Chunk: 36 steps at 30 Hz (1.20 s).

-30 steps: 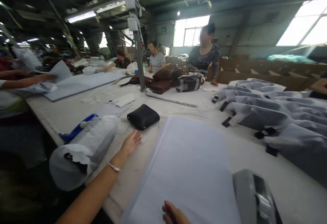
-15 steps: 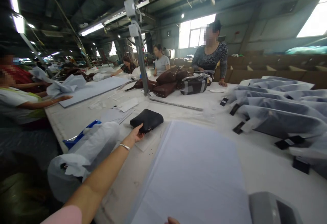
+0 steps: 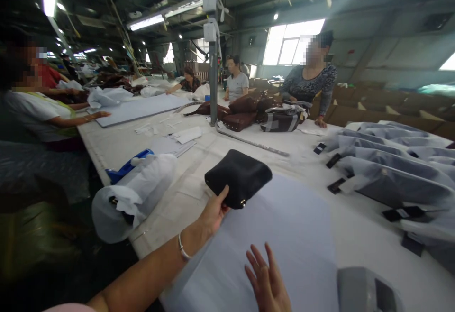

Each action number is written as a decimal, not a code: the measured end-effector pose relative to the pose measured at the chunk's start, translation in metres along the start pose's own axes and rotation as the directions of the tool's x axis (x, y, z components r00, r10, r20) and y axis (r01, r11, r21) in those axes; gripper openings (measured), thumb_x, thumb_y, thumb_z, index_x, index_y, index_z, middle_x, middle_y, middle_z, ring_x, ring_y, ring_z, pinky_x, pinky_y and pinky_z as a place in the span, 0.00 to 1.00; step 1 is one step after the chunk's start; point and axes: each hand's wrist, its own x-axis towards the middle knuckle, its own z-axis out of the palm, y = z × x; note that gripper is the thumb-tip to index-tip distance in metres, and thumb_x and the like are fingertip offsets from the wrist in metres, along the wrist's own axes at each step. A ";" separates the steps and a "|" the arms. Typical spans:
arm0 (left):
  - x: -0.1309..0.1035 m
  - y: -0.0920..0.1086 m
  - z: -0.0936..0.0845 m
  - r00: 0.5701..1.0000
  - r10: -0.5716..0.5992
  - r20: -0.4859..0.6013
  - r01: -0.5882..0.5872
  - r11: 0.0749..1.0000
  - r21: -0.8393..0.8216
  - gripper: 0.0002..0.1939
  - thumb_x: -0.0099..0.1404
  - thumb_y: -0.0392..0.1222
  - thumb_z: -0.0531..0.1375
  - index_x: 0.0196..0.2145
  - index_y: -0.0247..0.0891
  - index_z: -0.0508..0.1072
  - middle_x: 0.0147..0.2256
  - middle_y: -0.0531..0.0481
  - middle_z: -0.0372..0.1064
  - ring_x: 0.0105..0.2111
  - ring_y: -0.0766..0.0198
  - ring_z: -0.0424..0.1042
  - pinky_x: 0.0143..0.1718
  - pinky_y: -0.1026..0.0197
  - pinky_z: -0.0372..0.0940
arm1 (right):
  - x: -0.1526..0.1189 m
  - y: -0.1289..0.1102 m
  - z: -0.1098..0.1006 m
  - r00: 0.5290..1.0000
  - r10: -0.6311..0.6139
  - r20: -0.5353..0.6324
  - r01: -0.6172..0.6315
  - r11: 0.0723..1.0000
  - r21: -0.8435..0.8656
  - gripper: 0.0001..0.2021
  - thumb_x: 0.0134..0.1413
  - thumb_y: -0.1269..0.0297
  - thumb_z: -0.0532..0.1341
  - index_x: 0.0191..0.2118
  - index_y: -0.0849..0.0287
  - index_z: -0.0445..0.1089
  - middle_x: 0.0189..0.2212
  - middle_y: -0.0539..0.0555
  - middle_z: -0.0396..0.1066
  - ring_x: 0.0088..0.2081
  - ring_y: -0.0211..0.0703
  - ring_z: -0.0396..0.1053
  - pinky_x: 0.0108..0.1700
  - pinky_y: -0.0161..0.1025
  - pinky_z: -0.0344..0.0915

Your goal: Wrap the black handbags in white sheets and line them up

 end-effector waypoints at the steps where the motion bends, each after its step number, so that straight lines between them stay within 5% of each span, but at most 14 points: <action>1: -0.020 -0.010 0.001 0.999 -0.006 0.039 0.007 1.000 -0.004 0.20 0.56 0.49 0.70 0.43 0.36 0.77 0.41 0.44 0.76 0.36 0.62 0.73 0.35 0.64 0.67 | 0.000 -0.008 0.006 1.000 0.000 0.015 -0.001 0.999 0.051 0.44 0.47 0.40 0.66 0.66 0.51 0.53 0.55 0.60 0.70 0.56 0.55 0.68 0.61 0.56 0.60; 4: -0.074 -0.037 -0.001 0.987 -0.011 0.162 0.000 0.997 0.071 0.23 0.57 0.54 0.68 0.46 0.37 0.76 0.43 0.42 0.75 0.42 0.54 0.73 0.41 0.57 0.67 | -0.004 -0.027 0.017 0.999 -0.013 0.048 0.006 0.990 0.138 0.41 0.52 0.39 0.62 0.67 0.47 0.50 0.55 0.56 0.70 0.57 0.50 0.67 0.65 0.55 0.54; 9: -0.125 -0.057 -0.019 0.906 -0.096 0.413 -0.023 0.962 0.273 0.27 0.58 0.57 0.66 0.48 0.34 0.75 0.44 0.42 0.74 0.44 0.52 0.71 0.44 0.56 0.64 | -0.017 -0.036 -0.001 0.986 0.015 -0.165 0.010 0.988 0.152 0.28 0.52 0.49 0.67 0.57 0.53 0.67 0.51 0.52 0.74 0.56 0.47 0.68 0.56 0.42 0.69; 12: -0.130 -0.062 -0.031 0.794 -0.233 0.562 0.073 0.953 0.292 0.30 0.59 0.62 0.63 0.48 0.35 0.75 0.44 0.40 0.73 0.45 0.52 0.70 0.43 0.56 0.64 | -0.026 -0.035 -0.024 0.958 0.079 -0.277 -0.023 0.980 0.200 0.21 0.49 0.55 0.70 0.49 0.54 0.73 0.42 0.50 0.79 0.45 0.43 0.76 0.43 0.35 0.76; 15: -0.123 -0.070 -0.041 0.733 -0.348 0.584 0.274 0.937 0.216 0.31 0.59 0.66 0.60 0.48 0.37 0.74 0.49 0.40 0.70 0.51 0.53 0.68 0.46 0.56 0.62 | -0.036 -0.037 -0.042 0.936 0.149 -0.319 -0.056 0.958 0.283 0.14 0.46 0.60 0.72 0.41 0.53 0.76 0.34 0.46 0.80 0.32 0.39 0.78 0.33 0.32 0.77; 20: -0.101 -0.078 -0.047 0.595 -0.479 0.645 0.692 0.713 -0.109 0.39 0.54 0.72 0.58 0.50 0.37 0.71 0.47 0.41 0.71 0.50 0.55 0.69 0.53 0.54 0.62 | -0.053 -0.041 -0.058 0.949 0.129 -0.289 -0.049 0.962 0.269 0.12 0.42 0.57 0.73 0.35 0.51 0.77 0.30 0.45 0.80 0.30 0.43 0.78 0.32 0.37 0.77; 23: -0.086 -0.065 -0.046 0.683 -0.377 0.626 0.669 0.668 -0.327 0.35 0.57 0.69 0.60 0.47 0.33 0.71 0.46 0.39 0.72 0.49 0.54 0.71 0.55 0.54 0.63 | -0.058 -0.039 -0.065 0.952 0.114 -0.284 -0.037 0.964 0.262 0.13 0.42 0.58 0.73 0.36 0.50 0.77 0.32 0.45 0.80 0.31 0.44 0.78 0.33 0.38 0.78; 27: -0.072 -0.036 -0.051 0.828 -0.294 0.477 0.479 0.814 -0.329 0.24 0.60 0.52 0.67 0.49 0.37 0.70 0.51 0.43 0.70 0.52 0.54 0.70 0.55 0.52 0.64 | -0.055 -0.036 -0.072 0.931 0.176 -0.320 -0.080 0.953 0.292 0.13 0.41 0.62 0.73 0.37 0.52 0.77 0.31 0.46 0.80 0.30 0.44 0.78 0.33 0.37 0.78; 31: -0.070 -0.020 -0.066 0.851 -0.211 0.481 0.304 0.945 -0.124 0.28 0.58 0.44 0.70 0.55 0.44 0.69 0.55 0.46 0.68 0.54 0.51 0.68 0.54 0.52 0.66 | -0.042 -0.035 -0.072 0.918 0.193 -0.347 -0.130 0.972 0.197 0.15 0.44 0.58 0.71 0.40 0.57 0.77 0.31 0.51 0.80 0.34 0.49 0.78 0.34 0.39 0.78; 36: -0.066 -0.017 -0.091 0.867 -0.232 0.441 0.165 0.969 0.186 0.28 0.55 0.39 0.71 0.54 0.42 0.72 0.55 0.41 0.69 0.56 0.52 0.67 0.53 0.57 0.64 | -0.026 -0.035 -0.078 0.933 0.286 -0.220 -0.260 0.956 0.138 0.22 0.48 0.58 0.70 0.48 0.62 0.74 0.40 0.55 0.79 0.44 0.50 0.77 0.44 0.40 0.76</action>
